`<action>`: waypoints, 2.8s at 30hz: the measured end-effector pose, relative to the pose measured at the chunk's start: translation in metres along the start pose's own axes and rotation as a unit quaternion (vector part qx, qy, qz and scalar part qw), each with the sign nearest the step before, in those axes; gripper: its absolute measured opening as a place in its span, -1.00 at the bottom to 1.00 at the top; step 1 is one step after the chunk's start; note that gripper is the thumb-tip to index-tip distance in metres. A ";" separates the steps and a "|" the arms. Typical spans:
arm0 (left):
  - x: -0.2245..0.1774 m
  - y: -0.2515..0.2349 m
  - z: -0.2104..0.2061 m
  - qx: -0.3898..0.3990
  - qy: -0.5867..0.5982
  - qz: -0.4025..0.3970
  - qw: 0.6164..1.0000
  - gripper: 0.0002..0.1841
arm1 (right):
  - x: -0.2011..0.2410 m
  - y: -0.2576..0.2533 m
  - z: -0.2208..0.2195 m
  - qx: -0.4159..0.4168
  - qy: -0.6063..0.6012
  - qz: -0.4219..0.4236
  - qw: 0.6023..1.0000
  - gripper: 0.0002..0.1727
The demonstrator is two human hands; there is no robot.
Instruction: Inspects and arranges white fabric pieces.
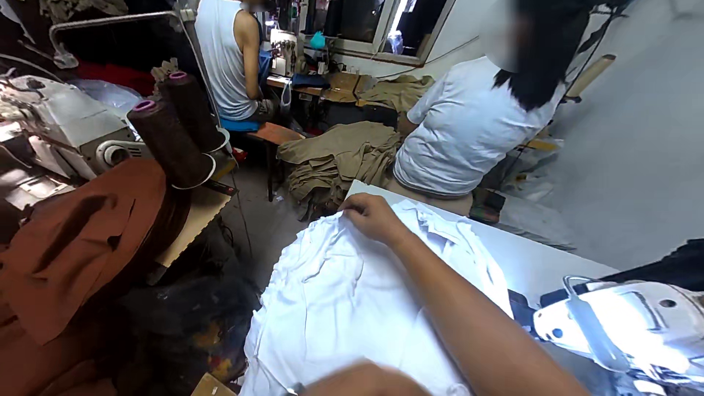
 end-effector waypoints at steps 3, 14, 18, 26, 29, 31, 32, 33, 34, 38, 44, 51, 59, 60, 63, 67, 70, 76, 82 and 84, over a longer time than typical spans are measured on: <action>0.006 0.028 0.082 -0.310 -0.318 0.136 0.886 -0.65 | 0.004 0.017 0.022 0.014 -0.002 0.031 0.999 -0.84; 0.008 0.051 0.109 -0.419 -0.394 0.229 0.786 -0.78 | 0.027 0.067 0.084 -0.139 0.006 0.089 0.986 -0.83; -0.015 0.045 0.110 -0.435 -0.359 0.266 0.782 -0.78 | 0.036 0.086 0.092 -0.160 0.002 0.092 0.983 -0.82; -0.031 0.052 0.111 -0.466 -0.137 0.241 0.840 -0.94 | 0.029 0.116 0.098 -0.213 -0.063 0.043 0.974 -0.84; -0.039 0.048 0.105 -0.426 -0.172 0.200 0.865 -0.92 | 0.030 0.124 0.102 -0.225 -0.075 0.037 0.971 -0.86; -0.045 0.042 0.097 -0.385 -0.313 0.176 0.850 -0.86 | 0.030 0.131 0.106 -0.213 -0.081 0.049 0.972 -0.86; -0.049 0.038 0.091 -0.376 -0.367 0.164 0.835 -0.84 | 0.030 0.136 0.108 -0.202 -0.089 0.056 0.974 -0.86; -0.053 0.034 0.084 -0.374 -0.397 0.154 0.824 -0.83 | 0.030 0.141 0.111 -0.190 -0.104 0.065 0.974 -0.86; -0.058 0.029 0.076 -0.379 -0.402 0.144 0.821 -0.83 | 0.029 0.147 0.115 -0.180 -0.129 0.074 0.972 -0.86; -0.075 0.006 0.044 -0.341 -0.248 0.041 0.906 -0.85 | 0.022 0.171 0.129 -0.140 -0.322 0.168 0.921 -0.83; -0.062 -0.050 0.015 -0.112 -0.177 -0.105 0.972 -0.84 | 0.032 0.168 0.101 0.019 -0.413 0.234 0.880 -0.83; -0.034 -0.070 0.020 -0.153 -0.174 -0.075 0.970 -0.87 | 0.045 0.166 0.082 0.046 -0.480 0.124 0.867 -0.86; -0.028 -0.066 0.028 -0.188 -0.149 -0.059 0.969 -0.91 | 0.043 0.161 0.074 0.055 -0.523 0.130 0.840 -0.84; -0.027 -0.066 0.028 -0.190 -0.147 -0.060 0.969 -0.91 | 0.043 0.161 0.073 0.056 -0.526 0.132 0.838 -0.84; -0.025 -0.067 0.027 -0.202 -0.139 -0.062 0.967 -0.90 | 0.044 0.161 0.073 0.056 -0.527 0.117 0.840 -0.82; -0.023 -0.067 0.028 -0.220 -0.142 -0.052 0.964 -0.84 | 0.043 0.160 0.066 0.067 -0.549 0.085 0.829 -0.79; -0.022 -0.066 0.028 -0.239 -0.146 -0.055 0.958 -0.86 | 0.042 0.159 0.063 0.078 -0.559 0.085 0.821 -0.76; -0.013 -0.063 0.029 -0.321 -0.147 -0.068 0.933 -0.89 | 0.043 0.157 0.073 -0.053 -0.444 -0.014 0.895 -0.70; -0.010 -0.058 0.047 -0.405 -0.094 -0.005 0.910 -0.85 | 0.075 0.198 0.101 -0.225 -0.176 0.092 0.954 -0.87; -0.009 -0.058 0.049 -0.406 -0.097 -0.002 0.909 -0.87 | 0.092 0.211 0.091 -0.200 -0.083 0.171 0.961 -0.85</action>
Point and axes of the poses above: each hand's wrist, its own y-axis away from the middle knuckle, its own z-axis out of the back of the hand, x = y × z, the point moved 4 cm from there along -y, towards the middle knuckle, and after that the axes turned 9 degrees about y, right-handed, at the moved point
